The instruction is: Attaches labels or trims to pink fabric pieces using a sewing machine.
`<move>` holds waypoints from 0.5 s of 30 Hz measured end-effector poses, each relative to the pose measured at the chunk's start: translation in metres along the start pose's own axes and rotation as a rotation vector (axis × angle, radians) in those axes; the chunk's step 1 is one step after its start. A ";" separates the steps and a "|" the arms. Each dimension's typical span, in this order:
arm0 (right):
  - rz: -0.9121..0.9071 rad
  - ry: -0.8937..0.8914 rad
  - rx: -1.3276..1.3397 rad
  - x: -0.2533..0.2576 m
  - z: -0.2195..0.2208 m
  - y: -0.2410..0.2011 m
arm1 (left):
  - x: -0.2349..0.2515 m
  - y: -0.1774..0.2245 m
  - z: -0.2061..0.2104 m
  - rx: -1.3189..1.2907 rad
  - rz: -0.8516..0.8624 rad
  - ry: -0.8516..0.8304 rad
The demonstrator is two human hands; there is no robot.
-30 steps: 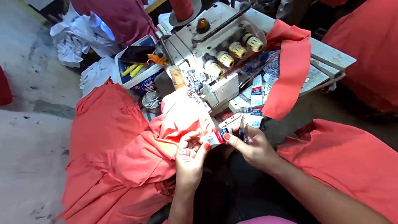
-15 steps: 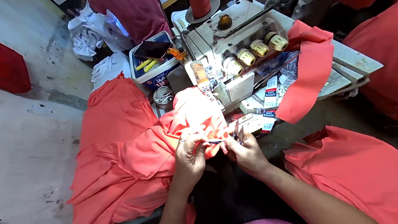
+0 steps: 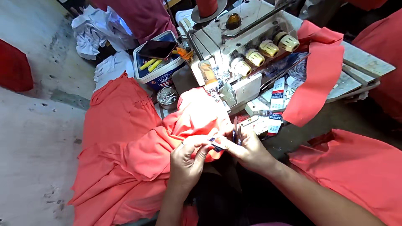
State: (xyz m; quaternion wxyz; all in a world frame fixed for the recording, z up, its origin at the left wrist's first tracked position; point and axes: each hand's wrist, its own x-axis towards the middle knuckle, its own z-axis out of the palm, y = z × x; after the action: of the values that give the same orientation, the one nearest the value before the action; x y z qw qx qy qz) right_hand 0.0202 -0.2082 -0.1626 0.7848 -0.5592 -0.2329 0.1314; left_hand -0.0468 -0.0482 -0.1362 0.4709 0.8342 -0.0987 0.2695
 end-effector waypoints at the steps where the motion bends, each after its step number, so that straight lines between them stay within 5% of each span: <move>1: -0.006 -0.001 -0.019 -0.001 0.000 0.001 | 0.001 0.001 0.002 0.002 -0.002 0.010; 8: -0.126 0.031 -0.212 -0.005 -0.004 0.007 | 0.005 0.000 0.011 0.076 -0.016 0.068; 15: -0.097 0.138 -0.047 -0.008 -0.001 0.010 | -0.001 0.013 0.026 -0.450 -0.426 0.166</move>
State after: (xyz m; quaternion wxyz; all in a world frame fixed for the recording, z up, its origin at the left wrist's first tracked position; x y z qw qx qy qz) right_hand 0.0141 -0.2092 -0.1738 0.7911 -0.5731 -0.2080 0.0489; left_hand -0.0434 -0.0771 -0.1382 0.6958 0.6862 0.0600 0.2035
